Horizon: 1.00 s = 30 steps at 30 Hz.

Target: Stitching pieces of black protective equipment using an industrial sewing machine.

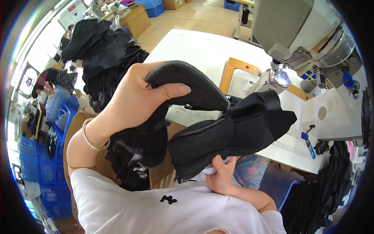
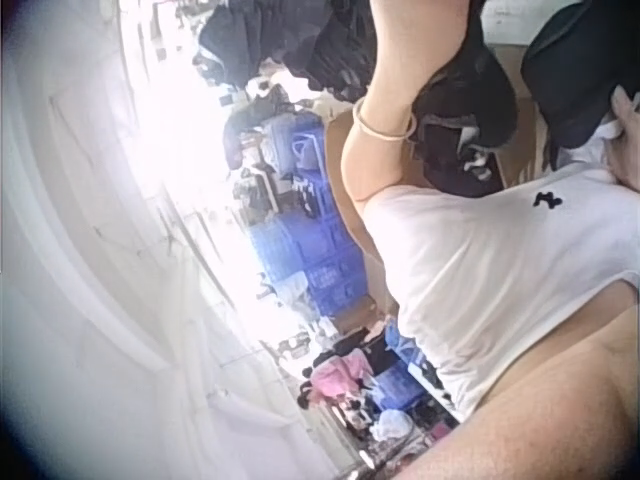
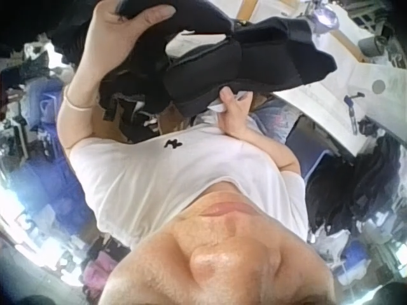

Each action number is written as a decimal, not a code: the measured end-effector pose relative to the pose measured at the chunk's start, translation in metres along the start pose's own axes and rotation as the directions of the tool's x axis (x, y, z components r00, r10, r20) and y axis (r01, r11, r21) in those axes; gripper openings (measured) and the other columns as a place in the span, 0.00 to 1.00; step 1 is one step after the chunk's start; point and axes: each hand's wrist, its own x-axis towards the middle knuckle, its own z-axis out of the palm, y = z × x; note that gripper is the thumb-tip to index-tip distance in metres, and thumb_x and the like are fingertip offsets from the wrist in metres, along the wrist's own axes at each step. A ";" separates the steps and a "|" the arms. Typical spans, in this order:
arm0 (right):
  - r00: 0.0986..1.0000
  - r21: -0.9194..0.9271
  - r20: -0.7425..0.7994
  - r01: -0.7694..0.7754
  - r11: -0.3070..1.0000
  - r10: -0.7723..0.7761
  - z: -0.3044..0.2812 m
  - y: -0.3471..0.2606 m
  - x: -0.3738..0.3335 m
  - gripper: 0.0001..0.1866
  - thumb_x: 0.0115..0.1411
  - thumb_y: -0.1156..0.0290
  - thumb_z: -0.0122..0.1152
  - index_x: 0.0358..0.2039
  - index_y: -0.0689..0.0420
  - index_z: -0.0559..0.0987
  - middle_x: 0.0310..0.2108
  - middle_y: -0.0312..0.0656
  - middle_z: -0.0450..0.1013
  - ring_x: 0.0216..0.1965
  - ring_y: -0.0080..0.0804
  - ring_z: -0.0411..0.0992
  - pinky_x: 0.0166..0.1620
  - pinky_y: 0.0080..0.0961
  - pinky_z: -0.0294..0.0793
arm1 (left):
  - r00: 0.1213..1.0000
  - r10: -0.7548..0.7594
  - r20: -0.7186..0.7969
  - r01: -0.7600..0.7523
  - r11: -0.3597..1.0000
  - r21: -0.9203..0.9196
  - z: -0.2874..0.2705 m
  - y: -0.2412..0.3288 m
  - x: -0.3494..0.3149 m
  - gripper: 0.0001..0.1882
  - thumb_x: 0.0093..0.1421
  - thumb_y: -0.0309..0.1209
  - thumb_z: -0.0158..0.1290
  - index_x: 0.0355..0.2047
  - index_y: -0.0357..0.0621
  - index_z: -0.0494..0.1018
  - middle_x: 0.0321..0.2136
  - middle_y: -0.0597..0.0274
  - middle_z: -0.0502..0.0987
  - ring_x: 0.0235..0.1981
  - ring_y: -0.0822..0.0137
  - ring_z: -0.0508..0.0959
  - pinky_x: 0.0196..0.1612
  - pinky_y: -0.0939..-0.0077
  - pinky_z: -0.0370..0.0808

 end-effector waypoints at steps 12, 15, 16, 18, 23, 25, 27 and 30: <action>0.924 -0.501 0.375 0.137 0.855 0.072 -0.019 -0.008 0.021 0.37 0.56 0.80 0.56 0.65 0.56 0.52 0.51 0.47 0.66 0.45 0.33 0.71 0.48 0.24 0.71 | 0.910 -0.041 -0.412 0.158 0.954 0.254 -0.166 -0.030 -0.117 0.22 0.52 0.27 0.62 0.48 0.37 0.71 0.38 0.65 0.78 0.37 0.76 0.76 0.44 0.79 0.72; 0.968 -0.642 0.195 0.003 0.767 0.159 -0.025 -0.014 0.033 0.32 0.61 0.77 0.54 0.65 0.56 0.55 0.42 0.41 0.73 0.39 0.23 0.72 0.43 0.19 0.73 | 0.849 -0.219 -0.481 0.369 0.897 0.243 -0.224 -0.010 -0.190 0.17 0.54 0.28 0.59 0.45 0.45 0.73 0.40 0.60 0.78 0.40 0.65 0.77 0.47 0.73 0.72; 0.970 -0.665 0.185 0.005 0.746 0.159 -0.036 -0.015 0.038 0.31 0.62 0.77 0.54 0.64 0.55 0.56 0.41 0.39 0.73 0.38 0.20 0.72 0.42 0.18 0.72 | 0.800 -0.228 -0.555 0.406 0.887 0.221 -0.247 -0.025 -0.214 0.19 0.53 0.28 0.61 0.45 0.38 0.73 0.36 0.66 0.78 0.37 0.75 0.76 0.44 0.79 0.72; 0.974 -0.697 0.157 -0.008 0.717 0.163 -0.048 -0.012 0.044 0.27 0.63 0.76 0.53 0.62 0.56 0.60 0.36 0.36 0.75 0.33 0.17 0.70 0.41 0.16 0.71 | 0.754 -0.298 -0.586 0.539 0.790 0.292 -0.276 -0.054 -0.257 0.17 0.53 0.29 0.61 0.43 0.38 0.74 0.35 0.66 0.78 0.37 0.75 0.76 0.45 0.79 0.72; 0.956 -0.745 0.101 -0.112 0.658 0.277 -0.065 0.007 0.057 0.24 0.63 0.73 0.54 0.60 0.56 0.63 0.34 0.35 0.74 0.31 0.16 0.68 0.39 0.13 0.68 | 0.519 -0.429 -0.739 0.754 0.637 0.160 -0.277 -0.125 -0.326 0.14 0.53 0.28 0.60 0.40 0.38 0.78 0.37 0.62 0.79 0.42 0.68 0.76 0.50 0.75 0.70; 0.951 -0.768 0.099 -0.114 0.631 0.294 -0.066 0.019 0.060 0.24 0.64 0.72 0.55 0.59 0.56 0.64 0.33 0.34 0.74 0.31 0.15 0.68 0.38 0.13 0.68 | 0.618 -0.392 -0.682 0.709 0.653 0.267 -0.259 -0.159 -0.356 0.11 0.54 0.20 0.55 0.39 0.37 0.78 0.48 0.58 0.76 0.54 0.64 0.71 0.58 0.72 0.65; 0.968 -0.748 0.102 -0.078 0.659 0.230 -0.058 -0.004 0.050 0.23 0.63 0.74 0.54 0.59 0.56 0.64 0.32 0.35 0.73 0.32 0.17 0.68 0.38 0.14 0.68 | 0.680 -0.307 -0.666 0.598 0.759 0.260 -0.245 -0.184 -0.383 0.14 0.52 0.13 0.52 0.37 0.38 0.79 0.54 0.54 0.72 0.57 0.62 0.69 0.62 0.71 0.60; 0.969 -0.742 0.098 -0.079 0.666 0.225 -0.068 0.001 0.056 0.22 0.62 0.77 0.52 0.57 0.57 0.64 0.30 0.36 0.73 0.32 0.19 0.68 0.37 0.16 0.68 | 0.440 -0.792 -0.422 0.881 0.292 0.372 -0.200 -0.273 -0.447 0.25 0.50 0.26 0.56 0.51 0.53 0.73 0.60 0.53 0.64 0.64 0.60 0.60 0.61 0.73 0.63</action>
